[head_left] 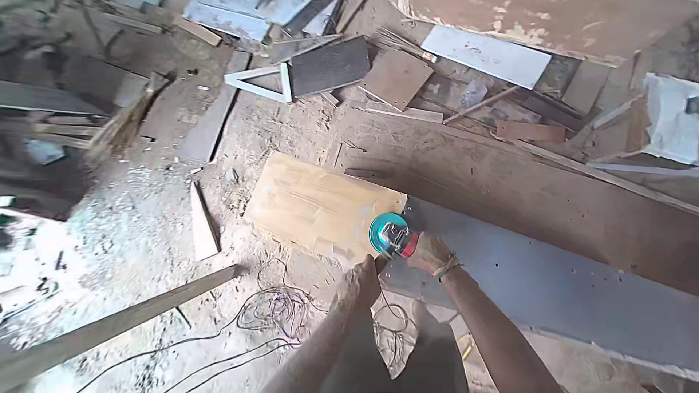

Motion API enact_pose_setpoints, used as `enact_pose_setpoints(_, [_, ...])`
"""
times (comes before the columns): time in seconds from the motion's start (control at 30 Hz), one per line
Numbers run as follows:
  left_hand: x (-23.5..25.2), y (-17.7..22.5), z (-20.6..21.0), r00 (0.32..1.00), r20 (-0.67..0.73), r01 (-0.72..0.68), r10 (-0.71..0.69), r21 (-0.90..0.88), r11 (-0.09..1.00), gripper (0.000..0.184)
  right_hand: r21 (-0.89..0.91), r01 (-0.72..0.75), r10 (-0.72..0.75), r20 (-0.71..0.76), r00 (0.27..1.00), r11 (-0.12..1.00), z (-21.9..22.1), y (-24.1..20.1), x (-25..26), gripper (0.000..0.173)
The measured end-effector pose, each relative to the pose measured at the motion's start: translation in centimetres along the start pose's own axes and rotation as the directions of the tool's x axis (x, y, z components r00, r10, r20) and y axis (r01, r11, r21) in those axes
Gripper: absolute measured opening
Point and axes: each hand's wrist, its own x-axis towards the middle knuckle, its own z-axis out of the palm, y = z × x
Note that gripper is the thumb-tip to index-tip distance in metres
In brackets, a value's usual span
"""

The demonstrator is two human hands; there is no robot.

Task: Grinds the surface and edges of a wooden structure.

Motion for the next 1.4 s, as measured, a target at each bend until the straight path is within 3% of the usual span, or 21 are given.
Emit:
enact_pose_setpoints(0.17, [-1.0, 1.9, 3.5, 0.992, -0.015, 0.12, -0.122, -0.111, 0.987, 0.04, -0.131, 0.094, -0.094, 0.005, 0.996, 0.987, 0.3, 1.6, 0.1, 0.062])
enact_pose_setpoints(0.43, [2.3, 5.1, -1.4, 0.99, -0.123, 0.041, -0.063, -0.18, 0.983, 0.041, -0.198, 0.034, -0.057, -0.108, 0.993, 0.98, -6.3, 0.4, 2.5, 0.062])
enact_pose_setpoints(0.73, [-1.1, 1.9, 4.9, 0.993, -0.017, 0.11, -0.119, -0.267, 0.957, 0.044, -0.295, 0.138, -0.137, 0.024, 0.99, 0.945, -0.7, 0.0, 1.4, 0.066])
enact_pose_setpoints(1.03, [3.0, 4.2, -2.8, 0.997, -0.058, -0.055, 0.044, -0.212, 0.976, 0.044, -0.241, -0.108, 0.068, -0.167, 0.984, 0.965, -6.5, -1.1, 3.4, 0.071])
enact_pose_setpoints(1.27, [-0.1, 2.3, 2.1, 0.999, 0.047, 0.0, 0.013, -0.267, 0.964, 0.042, -0.299, 0.001, -0.008, -0.021, 1.0, 0.954, -2.5, -0.2, 2.1, 0.069])
enact_pose_setpoints(1.4, [1.0, 3.5, 0.3, 0.999, 0.026, -0.012, 0.021, -0.31, 0.951, 0.044, -0.314, -0.014, -0.007, -0.066, 0.998, 0.949, -4.7, -0.6, 3.1, 0.072])
